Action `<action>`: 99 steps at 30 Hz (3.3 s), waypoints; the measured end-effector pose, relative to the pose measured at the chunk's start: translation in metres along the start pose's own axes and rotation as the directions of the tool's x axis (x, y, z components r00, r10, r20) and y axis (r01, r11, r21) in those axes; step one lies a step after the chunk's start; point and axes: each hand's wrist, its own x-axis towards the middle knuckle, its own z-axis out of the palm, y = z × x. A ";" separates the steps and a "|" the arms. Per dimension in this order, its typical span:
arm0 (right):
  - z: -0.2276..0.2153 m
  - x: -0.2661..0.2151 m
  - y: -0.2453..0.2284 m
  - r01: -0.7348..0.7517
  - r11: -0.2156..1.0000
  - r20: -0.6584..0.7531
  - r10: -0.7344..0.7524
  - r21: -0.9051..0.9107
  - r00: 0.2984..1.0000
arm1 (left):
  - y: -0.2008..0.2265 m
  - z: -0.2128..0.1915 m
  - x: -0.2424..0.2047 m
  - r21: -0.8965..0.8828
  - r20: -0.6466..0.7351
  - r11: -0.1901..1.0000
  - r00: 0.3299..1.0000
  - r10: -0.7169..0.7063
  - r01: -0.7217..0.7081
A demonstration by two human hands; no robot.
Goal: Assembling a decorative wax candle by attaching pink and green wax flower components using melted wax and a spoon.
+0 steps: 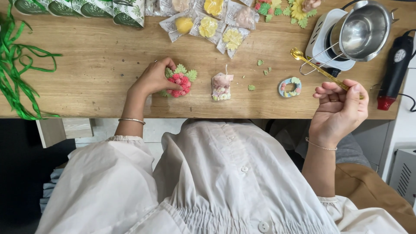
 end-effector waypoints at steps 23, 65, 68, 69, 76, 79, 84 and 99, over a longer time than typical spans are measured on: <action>0.027 0.002 -0.006 -0.070 0.997 0.133 0.066 0.022 0.989 | 0.006 0.014 -0.035 -0.791 0.009 0.611 0.998 -0.057 0.042; 0.112 -0.058 -0.049 0.104 0.966 0.504 0.031 -0.237 0.863 | 0.110 0.000 -0.059 -0.944 -0.184 0.235 0.961 0.208 -0.232; 0.111 -0.064 -0.055 0.274 0.903 0.574 -0.037 -0.331 0.818 | 0.107 0.002 -0.059 -0.945 -0.185 0.232 0.961 0.208 -0.232; 0.111 -0.066 -0.058 0.358 0.858 0.616 -0.063 -0.369 0.785 | 0.107 0.002 -0.060 -0.945 -0.184 0.231 0.960 0.210 -0.232; 0.117 -0.065 -0.062 0.527 0.781 0.721 -0.147 -0.336 0.677 | 0.110 0.004 -0.059 -0.951 -0.170 0.224 0.965 0.199 -0.214; 0.116 -0.066 -0.062 0.567 0.759 0.739 -0.173 -0.322 0.651 | 0.109 0.005 -0.059 -0.952 -0.174 0.218 0.965 0.197 -0.216; 0.110 -0.065 -0.060 0.483 0.816 0.591 -0.228 -0.318 0.774 | 0.110 0.004 -0.061 -0.947 -0.153 0.257 0.975 0.160 -0.191; -0.134 0.149 0.032 0.299 0.860 -0.071 -0.358 -0.412 0.931 | 0.121 0.002 -0.060 -0.935 -0.153 0.311 0.985 0.079 -0.170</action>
